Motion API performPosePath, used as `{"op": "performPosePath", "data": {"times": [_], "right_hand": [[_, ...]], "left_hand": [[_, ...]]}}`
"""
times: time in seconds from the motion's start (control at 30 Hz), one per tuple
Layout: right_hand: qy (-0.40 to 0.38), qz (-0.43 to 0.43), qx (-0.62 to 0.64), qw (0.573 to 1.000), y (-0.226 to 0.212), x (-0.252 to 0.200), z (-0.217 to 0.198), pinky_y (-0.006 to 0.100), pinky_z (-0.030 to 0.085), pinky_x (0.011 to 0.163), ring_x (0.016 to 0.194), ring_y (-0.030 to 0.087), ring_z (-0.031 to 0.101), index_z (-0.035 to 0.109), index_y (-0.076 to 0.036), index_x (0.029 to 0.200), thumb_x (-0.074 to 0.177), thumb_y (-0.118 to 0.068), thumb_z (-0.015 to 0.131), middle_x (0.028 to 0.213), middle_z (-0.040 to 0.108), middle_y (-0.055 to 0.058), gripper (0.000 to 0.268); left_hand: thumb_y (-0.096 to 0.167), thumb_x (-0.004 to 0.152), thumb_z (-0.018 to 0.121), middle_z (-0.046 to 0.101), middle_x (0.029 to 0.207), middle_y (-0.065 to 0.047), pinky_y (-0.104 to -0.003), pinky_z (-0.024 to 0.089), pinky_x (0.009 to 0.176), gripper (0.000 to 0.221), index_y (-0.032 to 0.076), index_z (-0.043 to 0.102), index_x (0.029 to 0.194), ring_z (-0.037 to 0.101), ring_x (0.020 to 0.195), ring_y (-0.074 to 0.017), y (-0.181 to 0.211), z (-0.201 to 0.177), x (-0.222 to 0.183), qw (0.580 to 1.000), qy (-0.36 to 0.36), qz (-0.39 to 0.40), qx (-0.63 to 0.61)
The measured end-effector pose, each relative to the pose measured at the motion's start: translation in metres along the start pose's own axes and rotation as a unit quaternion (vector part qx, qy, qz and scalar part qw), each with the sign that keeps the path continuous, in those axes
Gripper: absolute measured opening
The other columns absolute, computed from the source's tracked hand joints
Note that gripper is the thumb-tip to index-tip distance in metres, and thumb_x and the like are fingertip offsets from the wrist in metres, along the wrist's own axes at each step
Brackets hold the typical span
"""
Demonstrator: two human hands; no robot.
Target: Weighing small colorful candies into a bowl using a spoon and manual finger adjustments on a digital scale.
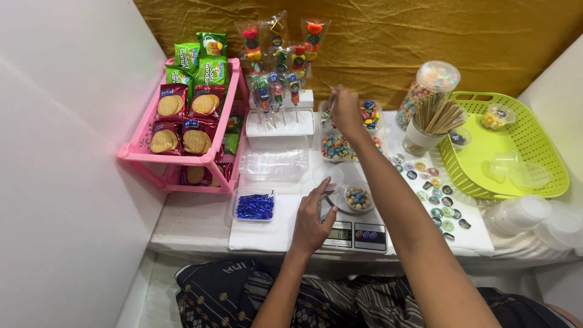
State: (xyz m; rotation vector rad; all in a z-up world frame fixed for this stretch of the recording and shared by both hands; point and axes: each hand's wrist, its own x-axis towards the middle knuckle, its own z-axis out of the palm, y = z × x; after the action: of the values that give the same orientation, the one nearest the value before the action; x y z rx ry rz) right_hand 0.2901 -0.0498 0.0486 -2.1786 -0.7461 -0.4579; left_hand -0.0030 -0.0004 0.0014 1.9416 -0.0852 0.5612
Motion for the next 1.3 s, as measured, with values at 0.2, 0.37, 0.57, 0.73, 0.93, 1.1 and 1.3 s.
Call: {"op": "performPosePath", "data": {"times": [0.2,0.37,0.57,0.73,0.93,1.1,1.3], "right_hand": [[0.037,0.019,0.15,0.988,-0.004,-0.016,-0.028,0.028,0.053,0.049,0.048,0.018,0.064,0.058,-0.005,0.087,0.116,-0.025,0.036,0.055,0.062,0.009,0.041],[0.023,-0.043,0.048,0.998,-0.01,-0.02,-0.028,0.03,0.052,0.053,0.049,0.02,0.064,0.058,-0.007,0.09,0.114,-0.031,0.039,0.053,0.062,0.006,0.039],[0.03,-0.105,-0.081,0.991,-0.016,-0.021,-0.023,0.034,0.055,0.059,0.057,0.025,0.069,0.057,-0.008,0.093,0.109,-0.014,0.054,0.057,0.064,0.008,0.017],[0.017,-0.083,-0.078,0.993,-0.022,-0.02,-0.017,0.032,0.056,0.057,0.057,0.024,0.07,0.058,-0.006,0.093,0.108,-0.011,0.055,0.062,0.067,0.01,0.016],[0.005,-0.09,-0.162,0.983,-0.016,-0.019,-0.006,0.042,0.059,0.058,0.068,0.034,0.074,0.058,-0.008,0.1,0.106,-0.013,0.057,0.074,0.069,0.015,0.008],[0.02,-0.058,-0.097,0.993,-0.025,-0.024,-0.016,0.043,0.057,0.057,0.067,0.037,0.072,0.057,-0.005,0.094,0.107,-0.009,0.053,0.07,0.067,0.014,0.014],[0.037,0.078,0.157,0.984,-0.006,-0.021,-0.01,0.026,0.055,0.045,0.047,0.02,0.068,0.059,-0.001,0.081,0.11,-0.011,0.044,0.058,0.067,0.015,0.034]], "left_hand": [[0.016,0.086,0.061,0.069,0.122,-0.012,-0.039,0.045,0.096,0.065,0.014,0.048,0.15,0.065,0.113,-0.0295,-0.002,-0.001,0.001,1.0,0.001,0.006,0.002],[0.014,0.085,0.062,0.069,0.122,-0.013,-0.039,0.045,0.096,0.065,0.013,0.048,0.149,0.066,0.114,-0.0298,-0.001,0.0,0.002,1.0,0.004,0.011,-0.001],[0.013,0.085,0.062,0.068,0.122,-0.014,-0.039,0.045,0.096,0.066,0.012,0.048,0.149,0.066,0.115,-0.03,-0.002,0.0,0.003,1.0,0.0,0.014,-0.002],[0.013,0.085,0.062,0.069,0.121,-0.014,-0.039,0.045,0.096,0.066,0.011,0.047,0.15,0.066,0.115,-0.0306,0.0,-0.002,0.003,1.0,-0.002,0.013,0.0],[0.012,0.085,0.062,0.068,0.123,-0.014,-0.039,0.045,0.095,0.066,0.011,0.047,0.149,0.066,0.115,-0.0304,-0.001,0.0,0.002,1.0,-0.002,0.015,-0.002],[0.013,0.086,0.061,0.068,0.123,-0.014,-0.039,0.045,0.095,0.064,0.009,0.048,0.149,0.066,0.115,-0.03,0.0,-0.001,0.001,1.0,0.001,0.021,-0.001],[0.014,0.086,0.06,0.068,0.123,-0.013,-0.038,0.044,0.096,0.065,0.011,0.047,0.15,0.065,0.115,-0.0298,-0.003,-0.001,0.002,1.0,-0.008,0.013,0.0]]}}
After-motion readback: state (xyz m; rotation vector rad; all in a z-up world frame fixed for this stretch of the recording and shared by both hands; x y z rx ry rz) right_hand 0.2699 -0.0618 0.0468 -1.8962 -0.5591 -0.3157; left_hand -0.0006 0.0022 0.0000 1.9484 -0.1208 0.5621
